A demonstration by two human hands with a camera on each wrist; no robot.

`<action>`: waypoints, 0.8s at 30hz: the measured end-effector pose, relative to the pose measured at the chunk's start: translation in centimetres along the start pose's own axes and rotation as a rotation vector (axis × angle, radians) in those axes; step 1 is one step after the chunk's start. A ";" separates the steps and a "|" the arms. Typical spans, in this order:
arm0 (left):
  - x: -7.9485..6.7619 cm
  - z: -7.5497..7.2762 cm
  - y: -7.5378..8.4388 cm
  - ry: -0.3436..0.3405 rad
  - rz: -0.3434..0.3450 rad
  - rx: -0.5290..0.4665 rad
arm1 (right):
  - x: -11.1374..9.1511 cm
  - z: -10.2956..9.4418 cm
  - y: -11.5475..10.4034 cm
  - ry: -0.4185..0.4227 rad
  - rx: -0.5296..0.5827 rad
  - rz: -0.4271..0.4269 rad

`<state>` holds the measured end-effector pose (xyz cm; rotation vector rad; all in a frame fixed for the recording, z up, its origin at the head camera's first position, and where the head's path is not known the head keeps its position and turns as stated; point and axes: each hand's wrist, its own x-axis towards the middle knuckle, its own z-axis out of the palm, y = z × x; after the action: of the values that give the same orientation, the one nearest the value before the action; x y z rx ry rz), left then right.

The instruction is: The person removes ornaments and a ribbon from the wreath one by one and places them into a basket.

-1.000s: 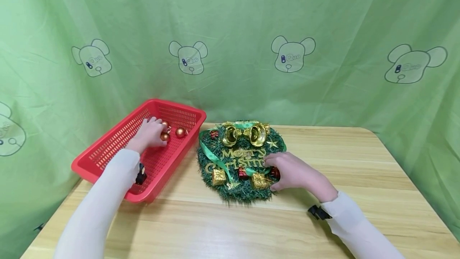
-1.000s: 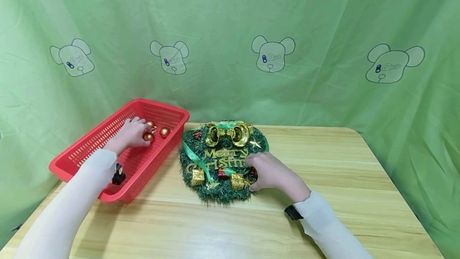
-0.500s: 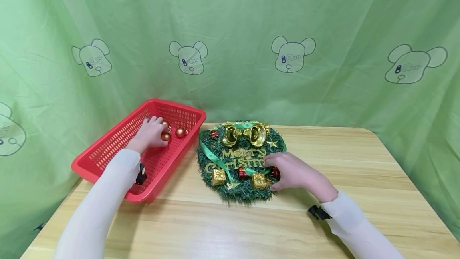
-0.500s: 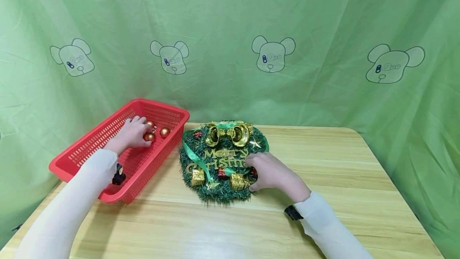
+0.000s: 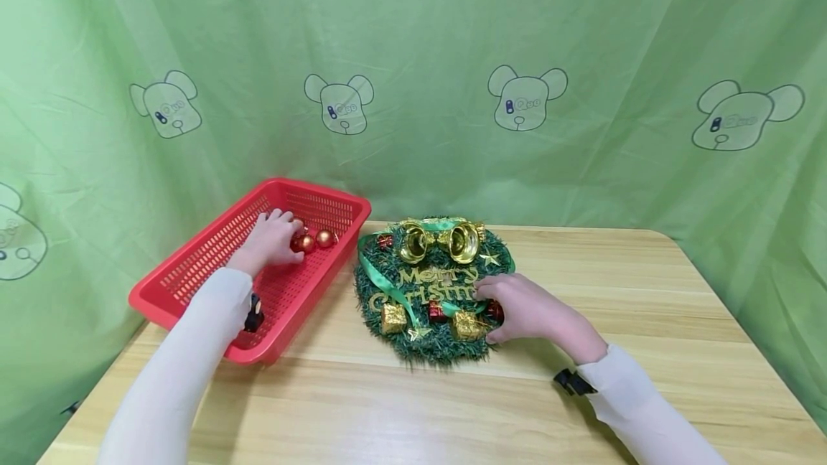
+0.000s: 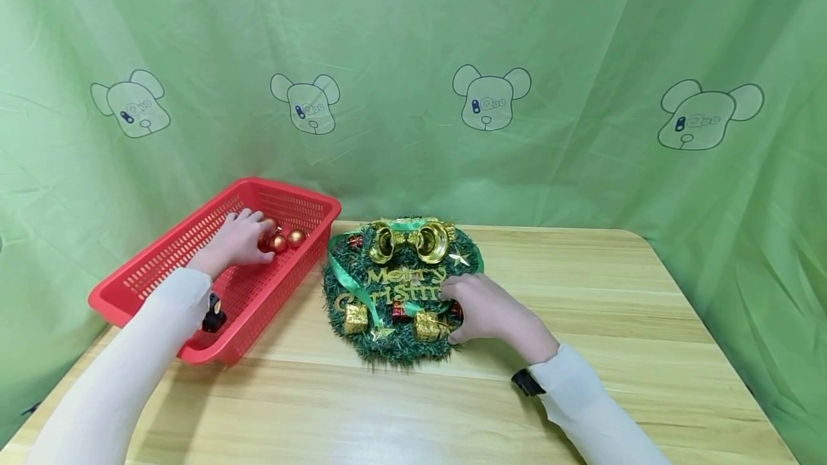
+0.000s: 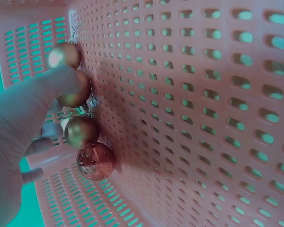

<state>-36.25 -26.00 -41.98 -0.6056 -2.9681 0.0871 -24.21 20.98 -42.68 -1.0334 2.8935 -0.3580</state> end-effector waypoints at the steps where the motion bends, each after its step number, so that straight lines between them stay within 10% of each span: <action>1: 0.0 0.0 0.0 0.001 0.000 -0.002 | 0.0 0.0 0.0 0.000 -0.001 -0.001; 24: 0.6 -1.1 0.3 0.090 0.006 -0.078 | 0.0 -0.2 -0.1 -0.005 0.013 0.005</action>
<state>-36.58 -25.44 -40.89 -0.6115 -2.8942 -0.0543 -24.15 20.93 -42.48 -1.0240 2.8848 -0.3738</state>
